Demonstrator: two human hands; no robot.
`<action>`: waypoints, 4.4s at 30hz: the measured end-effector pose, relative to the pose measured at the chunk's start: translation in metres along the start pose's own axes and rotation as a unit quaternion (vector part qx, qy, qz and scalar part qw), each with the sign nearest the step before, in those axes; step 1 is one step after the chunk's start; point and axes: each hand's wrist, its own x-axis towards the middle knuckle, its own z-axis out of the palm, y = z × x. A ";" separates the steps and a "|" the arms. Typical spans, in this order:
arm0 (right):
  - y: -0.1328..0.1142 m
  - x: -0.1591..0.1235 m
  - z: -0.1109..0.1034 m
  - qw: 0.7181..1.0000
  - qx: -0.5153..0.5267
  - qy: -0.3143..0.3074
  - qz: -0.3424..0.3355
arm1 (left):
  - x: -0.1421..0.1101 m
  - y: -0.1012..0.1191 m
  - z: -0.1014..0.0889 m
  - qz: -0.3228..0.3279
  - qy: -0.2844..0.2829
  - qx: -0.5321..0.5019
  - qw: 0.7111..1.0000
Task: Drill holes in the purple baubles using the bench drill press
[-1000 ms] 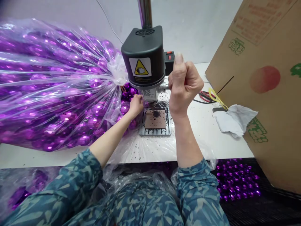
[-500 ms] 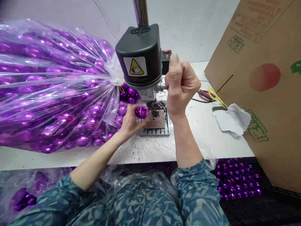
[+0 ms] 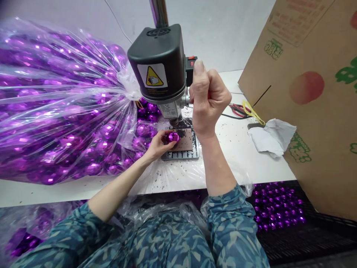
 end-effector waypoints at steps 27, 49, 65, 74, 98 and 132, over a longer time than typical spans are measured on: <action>-0.002 -0.015 -0.006 0.999 0.012 0.018 -0.030 | -0.004 -0.024 0.046 0.037 0.102 -0.073 0.991; 0.027 -0.043 -0.024 0.987 0.039 0.046 -0.151 | -0.006 -0.019 0.044 0.001 0.093 -0.094 0.991; 0.002 -0.010 -0.003 0.999 -0.023 0.018 -0.016 | -0.012 -0.001 0.039 0.006 0.133 -0.011 0.991; 0.000 0.005 0.009 0.999 -0.026 0.038 0.004 | -0.154 0.006 0.047 0.336 -0.251 0.086 0.904; 0.002 0.001 0.000 0.998 -0.059 -0.002 -0.004 | 0.129 -0.021 -0.045 -0.100 -0.025 0.426 0.899; -0.002 -0.003 -0.001 0.999 -0.001 0.014 0.029 | -0.006 0.017 -0.026 -0.224 -0.071 -0.461 0.856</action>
